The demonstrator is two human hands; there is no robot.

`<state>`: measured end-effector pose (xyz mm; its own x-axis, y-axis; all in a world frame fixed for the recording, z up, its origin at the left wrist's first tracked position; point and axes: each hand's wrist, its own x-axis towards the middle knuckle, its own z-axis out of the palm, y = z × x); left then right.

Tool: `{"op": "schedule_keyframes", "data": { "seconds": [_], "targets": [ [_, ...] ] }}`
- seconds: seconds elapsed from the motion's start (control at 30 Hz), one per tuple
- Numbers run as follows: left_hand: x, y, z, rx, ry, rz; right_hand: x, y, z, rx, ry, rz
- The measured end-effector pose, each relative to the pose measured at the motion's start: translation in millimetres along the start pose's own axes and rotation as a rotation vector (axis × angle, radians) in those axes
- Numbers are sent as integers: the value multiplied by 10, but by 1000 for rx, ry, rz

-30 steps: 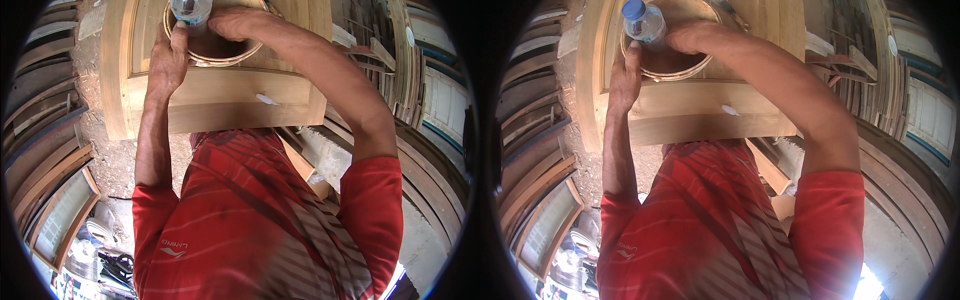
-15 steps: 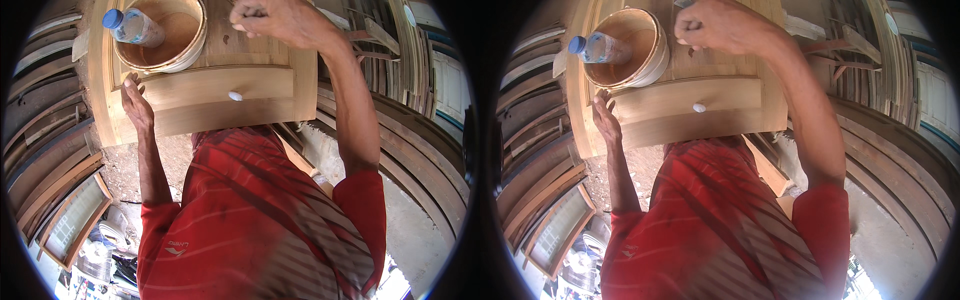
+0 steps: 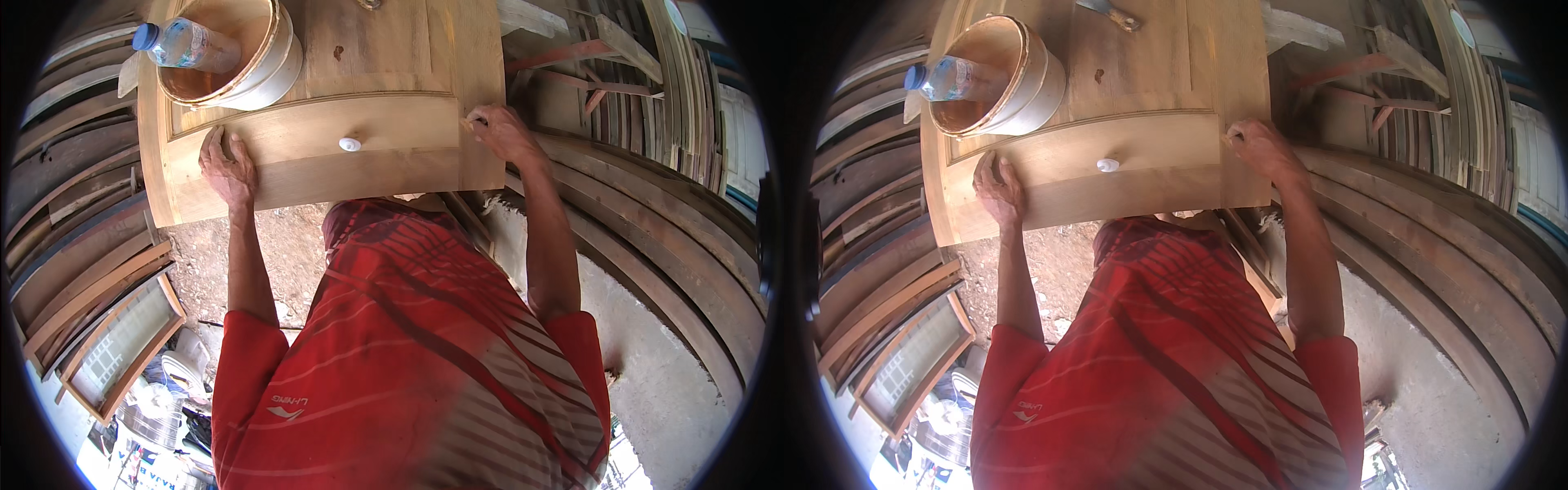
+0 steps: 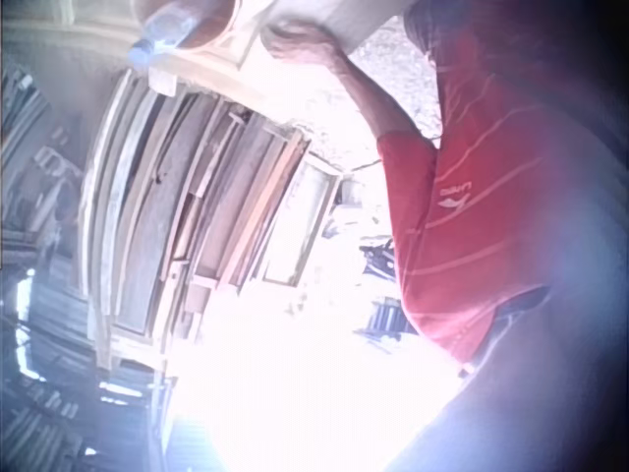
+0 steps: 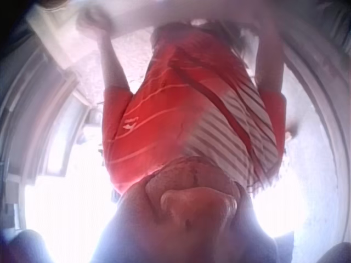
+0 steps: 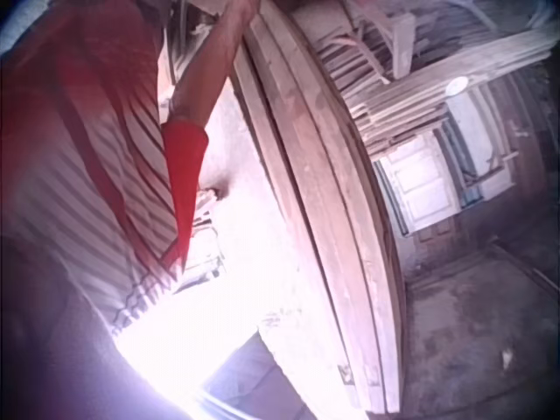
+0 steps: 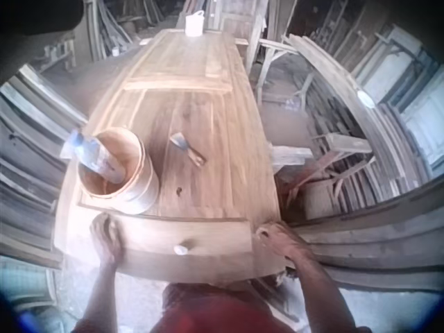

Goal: The person applies glue from a bottle onto a wooden door, rubs sawdust onto the glued areas by hand to fill gaps, and scrapes the surface using a putty knife.

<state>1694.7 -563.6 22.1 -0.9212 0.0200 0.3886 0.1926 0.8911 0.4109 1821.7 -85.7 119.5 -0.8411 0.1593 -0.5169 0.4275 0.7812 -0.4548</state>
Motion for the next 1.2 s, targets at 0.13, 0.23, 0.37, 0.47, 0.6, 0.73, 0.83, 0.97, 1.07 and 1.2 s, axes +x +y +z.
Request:
{"op": "schedule_keyframes", "data": {
  "seconds": [0.13,0.23,0.37,0.47,0.6,0.73,0.83,0.97,1.07,1.2],
  "targets": [
    [-5,4,-22,20,9,19,-132,-44,85,-41,-18,46],
    [17,11,-36,7,7,31,-98,-13,158,23,-11,88],
    [-10,-30,-43,-41,11,62,-69,132,328,-110,228,-35],
    [28,32,-54,-29,11,58,-88,314,671,-180,427,-239],
    [16,-40,-33,-25,26,38,-561,212,1172,-373,440,-247],
    [52,-4,-21,-31,44,44,-615,265,1322,-356,444,-215],
    [-9,-1,-22,-30,34,48,-548,286,1297,-358,489,-219],
    [-4,-45,-7,-29,52,77,-692,340,1473,-370,490,-243],
    [57,1,-22,12,46,74,-591,239,1349,-350,503,-236],
    [39,-85,18,-18,66,113,-538,196,1423,-258,502,-228]
  ]
}}
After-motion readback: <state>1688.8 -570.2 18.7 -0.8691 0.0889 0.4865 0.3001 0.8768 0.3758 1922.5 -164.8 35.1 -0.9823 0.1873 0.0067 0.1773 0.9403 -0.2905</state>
